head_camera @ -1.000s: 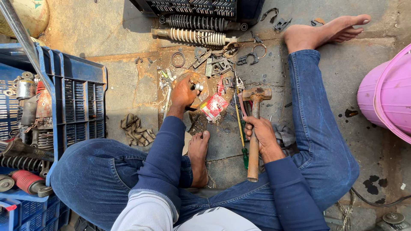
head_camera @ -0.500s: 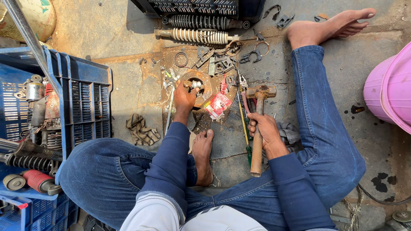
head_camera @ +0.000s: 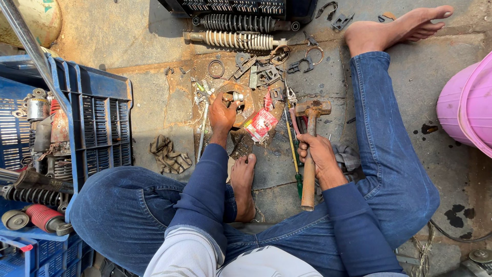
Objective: The person sits on the floor and uses a hammer and pliers to work on small metal components, likely part of a suspension assembly. They repeatedly strike and adjust the parts on a metal block.
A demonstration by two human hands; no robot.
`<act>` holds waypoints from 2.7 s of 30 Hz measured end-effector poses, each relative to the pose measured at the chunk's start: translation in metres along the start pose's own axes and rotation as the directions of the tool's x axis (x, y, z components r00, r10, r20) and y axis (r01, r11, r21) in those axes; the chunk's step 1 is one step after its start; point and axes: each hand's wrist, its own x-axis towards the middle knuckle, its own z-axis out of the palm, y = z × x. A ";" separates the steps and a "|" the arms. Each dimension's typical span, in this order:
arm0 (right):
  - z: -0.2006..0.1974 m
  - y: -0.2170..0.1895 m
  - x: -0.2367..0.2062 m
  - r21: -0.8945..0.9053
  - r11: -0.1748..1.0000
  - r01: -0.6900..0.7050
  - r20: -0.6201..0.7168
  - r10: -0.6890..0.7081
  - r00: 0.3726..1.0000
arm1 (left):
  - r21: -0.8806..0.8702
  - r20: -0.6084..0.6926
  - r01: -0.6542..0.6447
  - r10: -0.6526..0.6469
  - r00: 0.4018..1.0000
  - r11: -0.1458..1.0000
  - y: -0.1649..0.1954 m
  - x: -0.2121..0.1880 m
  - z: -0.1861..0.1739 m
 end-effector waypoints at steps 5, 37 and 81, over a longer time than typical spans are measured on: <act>0.001 0.003 0.000 -0.016 1.000 -0.005 -0.010 0.005 1.000 | -0.079 0.100 0.049 -0.041 0.994 0.996 -0.001 0.001 -0.001; 0.000 0.007 0.004 -0.040 0.999 -0.035 -0.008 0.035 0.999 | -0.060 0.100 0.048 -0.041 0.994 0.997 0.010 -0.009 0.000; 0.004 0.013 0.007 -0.076 0.997 -0.031 -0.019 0.029 0.999 | -0.275 0.170 -0.121 0.172 0.970 0.954 -0.002 0.000 -0.018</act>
